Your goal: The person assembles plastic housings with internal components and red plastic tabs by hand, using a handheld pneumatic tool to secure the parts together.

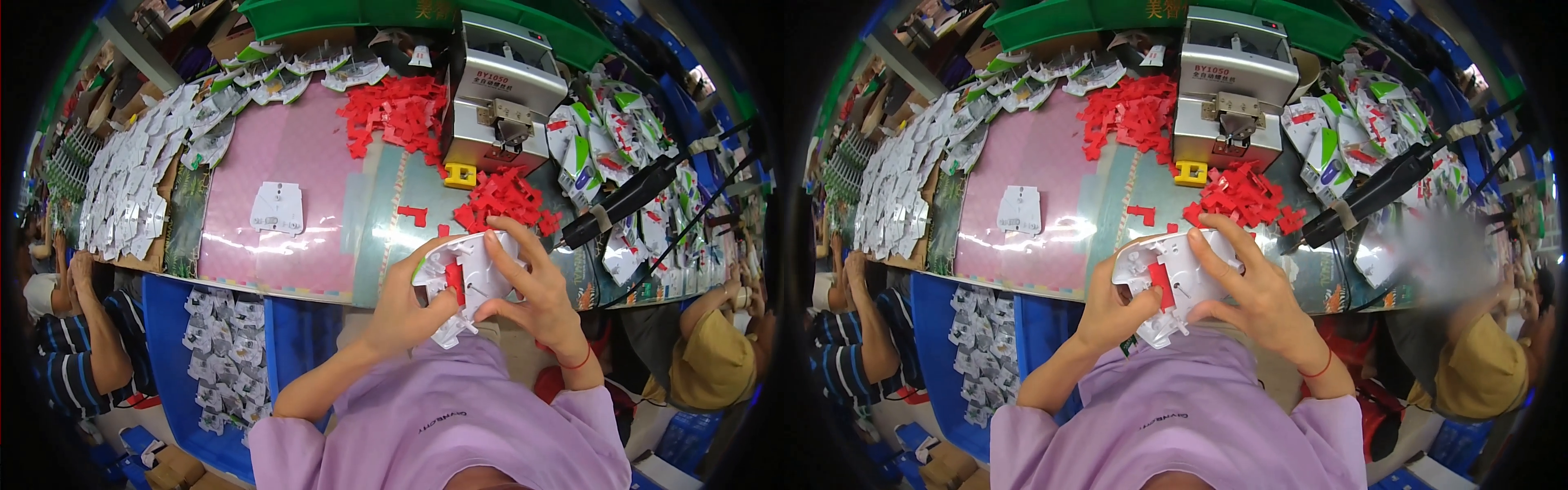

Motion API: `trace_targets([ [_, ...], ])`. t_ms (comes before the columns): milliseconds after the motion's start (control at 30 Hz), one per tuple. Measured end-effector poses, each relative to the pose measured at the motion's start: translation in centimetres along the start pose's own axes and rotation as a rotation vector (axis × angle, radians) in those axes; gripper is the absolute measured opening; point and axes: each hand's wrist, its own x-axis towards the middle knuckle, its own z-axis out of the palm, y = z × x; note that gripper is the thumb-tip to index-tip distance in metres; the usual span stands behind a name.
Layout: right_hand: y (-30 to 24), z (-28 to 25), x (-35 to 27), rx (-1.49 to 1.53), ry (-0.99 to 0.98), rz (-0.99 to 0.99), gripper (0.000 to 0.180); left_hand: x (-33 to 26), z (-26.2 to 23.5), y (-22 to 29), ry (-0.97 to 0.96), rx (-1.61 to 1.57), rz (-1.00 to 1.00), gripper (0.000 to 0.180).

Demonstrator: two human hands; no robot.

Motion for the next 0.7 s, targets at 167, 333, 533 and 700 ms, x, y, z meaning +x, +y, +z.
trace_targets([
  [167, -0.1, 0.3, -0.2, -0.056, 0.089, -0.049, 0.076, 0.4, 0.1, 0.1, -0.038, -0.045, -0.033, 0.046],
  [333, 0.1, 0.7, -1.3, -0.106, 0.097, 0.054, 0.071, 1.8, -0.3, -0.7, -0.078, 0.117, -0.233, 0.043],
  [533, 2.2, -0.5, -2.5, 0.054, 0.217, 0.083, 0.06, 2.8, 1.0, -1.5, -0.088, -0.043, -0.282, 0.036],
  [700, 6.3, -2.1, -6.8, 0.385, 0.937, 0.347, 0.027, 3.5, 1.4, -2.0, 0.023, -0.202, -0.301, 0.038],
])
